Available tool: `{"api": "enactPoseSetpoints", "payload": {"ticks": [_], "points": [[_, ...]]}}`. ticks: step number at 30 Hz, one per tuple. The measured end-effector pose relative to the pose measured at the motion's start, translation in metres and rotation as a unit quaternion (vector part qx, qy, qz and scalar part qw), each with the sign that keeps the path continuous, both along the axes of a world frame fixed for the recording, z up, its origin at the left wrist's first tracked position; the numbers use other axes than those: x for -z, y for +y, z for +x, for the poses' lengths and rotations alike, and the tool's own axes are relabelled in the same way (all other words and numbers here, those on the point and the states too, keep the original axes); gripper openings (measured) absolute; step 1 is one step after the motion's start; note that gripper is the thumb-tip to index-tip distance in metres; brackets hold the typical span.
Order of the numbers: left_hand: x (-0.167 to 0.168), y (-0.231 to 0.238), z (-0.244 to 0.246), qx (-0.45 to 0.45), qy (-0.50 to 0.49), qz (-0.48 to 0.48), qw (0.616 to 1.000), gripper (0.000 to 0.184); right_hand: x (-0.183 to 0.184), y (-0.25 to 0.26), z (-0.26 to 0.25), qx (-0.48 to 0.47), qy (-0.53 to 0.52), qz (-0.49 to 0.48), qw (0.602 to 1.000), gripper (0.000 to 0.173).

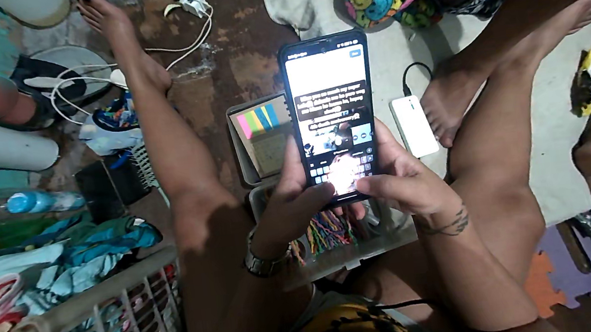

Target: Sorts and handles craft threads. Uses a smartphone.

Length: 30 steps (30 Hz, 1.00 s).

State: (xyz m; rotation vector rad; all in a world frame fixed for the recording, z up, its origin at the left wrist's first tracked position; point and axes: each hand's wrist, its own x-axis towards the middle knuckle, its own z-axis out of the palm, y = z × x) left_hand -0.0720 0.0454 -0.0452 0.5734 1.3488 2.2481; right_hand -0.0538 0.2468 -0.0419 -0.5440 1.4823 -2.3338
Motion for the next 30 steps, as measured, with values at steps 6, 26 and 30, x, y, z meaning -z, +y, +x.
{"api": "enactPoseSetpoints", "payload": {"ticks": [6, 26, 30], "points": [[0.000, 0.000, 0.000, -0.010, -0.034, -0.018, 0.999, 0.050, 0.002, 0.005, -0.001, -0.045, -0.022, -0.053, 0.997, 0.062], [0.002, 0.000, 0.000, 0.017, -0.007, 0.020, 1.000, 0.050, 0.002, 0.006, -0.001, -0.050, -0.017, -0.056, 0.997, 0.067], [0.003, 0.000, 0.000, 0.008, -0.007, 0.008, 1.000, 0.054, 0.003, 0.004, -0.001, -0.032, 0.009, -0.027, 0.999, 0.059]]}}
